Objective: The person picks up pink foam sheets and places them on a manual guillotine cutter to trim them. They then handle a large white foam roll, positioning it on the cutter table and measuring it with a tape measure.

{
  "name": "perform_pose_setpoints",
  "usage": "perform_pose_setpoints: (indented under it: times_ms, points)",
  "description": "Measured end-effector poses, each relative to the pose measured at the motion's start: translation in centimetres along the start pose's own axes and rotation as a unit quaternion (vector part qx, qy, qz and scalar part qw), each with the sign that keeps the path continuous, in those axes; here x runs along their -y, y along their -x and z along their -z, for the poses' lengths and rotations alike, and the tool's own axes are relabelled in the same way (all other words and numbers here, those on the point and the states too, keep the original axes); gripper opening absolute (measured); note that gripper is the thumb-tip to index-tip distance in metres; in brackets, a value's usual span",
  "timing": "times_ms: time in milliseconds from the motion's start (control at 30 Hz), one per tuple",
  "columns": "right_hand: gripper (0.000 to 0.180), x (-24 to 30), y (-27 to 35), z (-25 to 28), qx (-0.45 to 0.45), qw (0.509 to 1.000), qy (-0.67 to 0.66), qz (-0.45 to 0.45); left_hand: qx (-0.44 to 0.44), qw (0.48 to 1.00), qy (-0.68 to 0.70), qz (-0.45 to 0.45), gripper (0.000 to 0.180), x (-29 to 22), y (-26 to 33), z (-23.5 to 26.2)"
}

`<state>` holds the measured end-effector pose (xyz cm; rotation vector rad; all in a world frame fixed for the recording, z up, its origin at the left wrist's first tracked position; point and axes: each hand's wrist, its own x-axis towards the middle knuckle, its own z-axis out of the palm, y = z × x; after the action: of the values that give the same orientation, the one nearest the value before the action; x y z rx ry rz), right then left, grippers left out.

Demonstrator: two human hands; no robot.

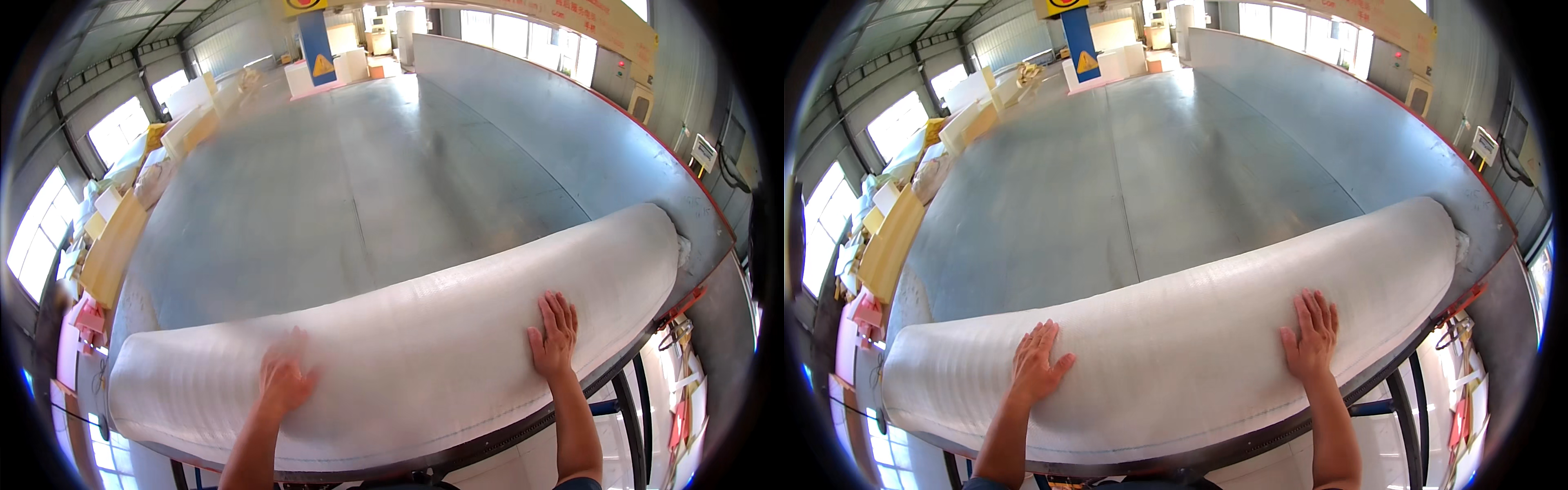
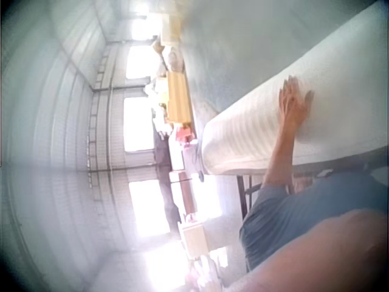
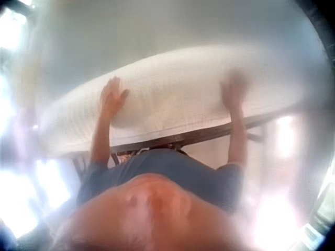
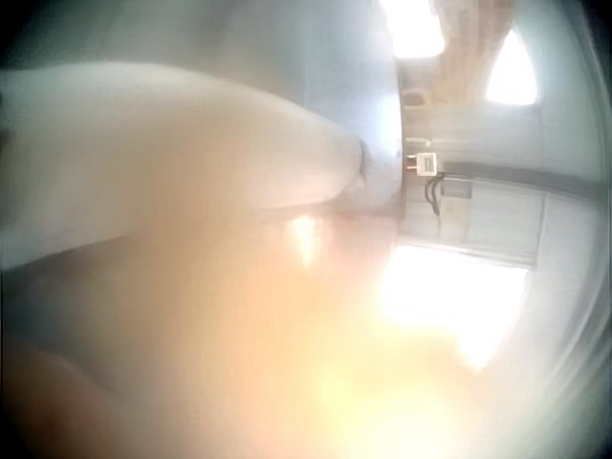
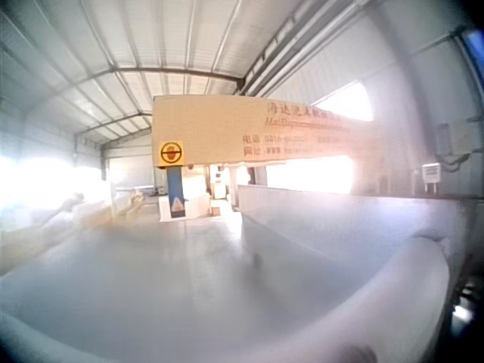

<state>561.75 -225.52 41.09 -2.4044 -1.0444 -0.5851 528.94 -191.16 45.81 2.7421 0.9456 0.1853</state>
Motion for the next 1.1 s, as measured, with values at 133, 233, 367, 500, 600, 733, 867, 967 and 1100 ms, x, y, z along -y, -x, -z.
perform_pose_setpoints:
  times_ms: [133, 233, 367, 500, 600, 733, 867, 967, 1100]
  points:
    - [0.053, -0.4, -0.3, -0.7, -0.014, 1.000, -0.019, -0.001, -0.019, 1.000, -0.011, -0.008, 0.071, 0.1, -0.4, -0.5]
    - [0.053, -0.4, -0.6, -0.9, -0.026, 0.999, -0.020, 0.005, -0.046, 0.999, -0.008, -0.017, 0.071, 0.1, -0.6, -0.8]
    - [0.052, -0.2, -1.7, -1.4, -0.040, 0.999, -0.020, 0.009, -0.048, 0.999, -0.019, -0.016, 0.070, 0.3, -1.7, -1.1]
    - [0.050, -0.9, -3.2, -2.6, -0.070, 0.997, -0.025, 0.014, -0.051, 0.998, -0.035, -0.015, 0.069, 0.1, -3.9, -1.3]
    - [0.049, -1.5, -4.3, -3.4, -0.086, 0.996, -0.025, 0.018, -0.070, 0.997, -0.026, -0.016, 0.069, 0.4, -5.0, -1.7]
    - [0.049, -1.7, -5.3, -4.1, -0.093, 0.995, -0.008, 0.019, -0.079, 0.997, -0.013, -0.019, 0.070, 0.6, -6.0, -1.6]
    - [0.049, -1.6, -5.5, -4.0, -0.092, 0.996, -0.002, 0.014, -0.097, 0.995, -0.011, -0.030, 0.070, 1.2, -6.5, -2.0]
    - [0.049, -1.2, -5.4, -4.3, -0.086, 0.996, 0.002, 0.012, -0.087, 0.996, -0.006, -0.029, 0.070, 1.5, -6.7, -1.9]
    - [0.048, -0.9, -5.3, -3.9, -0.066, 0.998, 0.015, 0.015, -0.067, 0.997, -0.022, -0.010, 0.071, 1.8, -6.5, -1.7]
